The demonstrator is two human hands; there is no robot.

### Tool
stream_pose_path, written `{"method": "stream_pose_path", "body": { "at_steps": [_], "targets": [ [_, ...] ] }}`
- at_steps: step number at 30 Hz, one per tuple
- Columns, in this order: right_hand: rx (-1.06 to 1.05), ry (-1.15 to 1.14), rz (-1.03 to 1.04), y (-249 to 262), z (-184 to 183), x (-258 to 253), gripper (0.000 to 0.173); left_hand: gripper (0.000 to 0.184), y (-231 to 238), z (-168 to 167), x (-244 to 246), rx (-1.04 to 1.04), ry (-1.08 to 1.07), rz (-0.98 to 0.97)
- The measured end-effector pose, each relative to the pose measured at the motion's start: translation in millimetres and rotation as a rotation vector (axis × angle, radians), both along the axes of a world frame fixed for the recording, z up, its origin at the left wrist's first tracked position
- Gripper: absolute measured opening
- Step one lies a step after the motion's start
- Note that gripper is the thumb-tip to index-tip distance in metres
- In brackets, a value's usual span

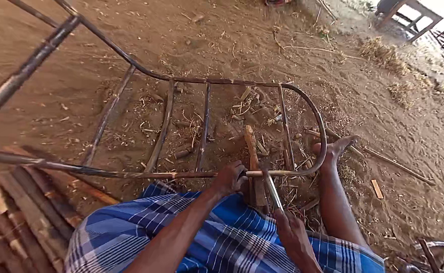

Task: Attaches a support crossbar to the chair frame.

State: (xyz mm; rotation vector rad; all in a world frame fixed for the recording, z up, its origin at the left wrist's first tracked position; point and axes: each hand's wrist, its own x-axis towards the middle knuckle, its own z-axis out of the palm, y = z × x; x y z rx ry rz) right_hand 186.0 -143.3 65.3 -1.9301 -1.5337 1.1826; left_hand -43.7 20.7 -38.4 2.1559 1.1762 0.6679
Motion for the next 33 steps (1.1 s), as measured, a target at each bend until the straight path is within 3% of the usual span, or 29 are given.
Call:
{"method": "stream_pose_path", "body": {
  "at_steps": [2, 3, 6, 8, 10, 12, 17, 21, 33],
  "targets": [
    [0.298, 0.071, 0.0, -18.0, -13.5, -8.0, 0.064, 0.022, -9.3, -9.3, -0.6, -0.005, 0.012, -0.022],
    [0.273, 0.026, 0.015, -20.3, -25.2, -3.2, 0.064, 0.022, -9.9, -9.0, 1.6, -0.006, 0.021, -0.02],
    [-0.301, -0.116, 0.045, -5.9, -31.0, 15.6, 0.067, 0.026, -7.9, 6.7, 3.7, -0.066, 0.099, 0.0],
    [-0.411, -0.155, 0.055, -10.6, -21.0, 17.7, 0.07, 0.037, -5.1, 16.7, -0.2, -0.152, 0.188, -0.04],
    [-0.432, -0.196, 0.042, -27.2, -15.0, 17.4, 0.07, 0.041, -7.9, 19.0, -6.7, -0.164, 0.198, -0.101],
    [-0.447, -0.209, 0.007, -34.8, -19.6, 17.8, 0.068, 0.033, -10.1, 19.7, -13.0, -0.122, 0.2, -0.125],
    [-0.464, -0.159, 0.007, -29.1, -26.2, 18.3, 0.068, 0.032, -15.2, 29.9, -21.0, -0.119, 0.285, -0.11],
    [-0.469, -0.18, 0.005, -30.8, -23.1, 20.1, 0.068, 0.031, -20.1, 24.3, -24.5, -0.173, 0.349, -0.147],
    [-0.533, -0.245, 0.051, -35.0, -9.9, 11.3, 0.068, 0.025, -31.8, 12.5, -46.9, -0.036, 0.366, -0.16]
  ]
}}
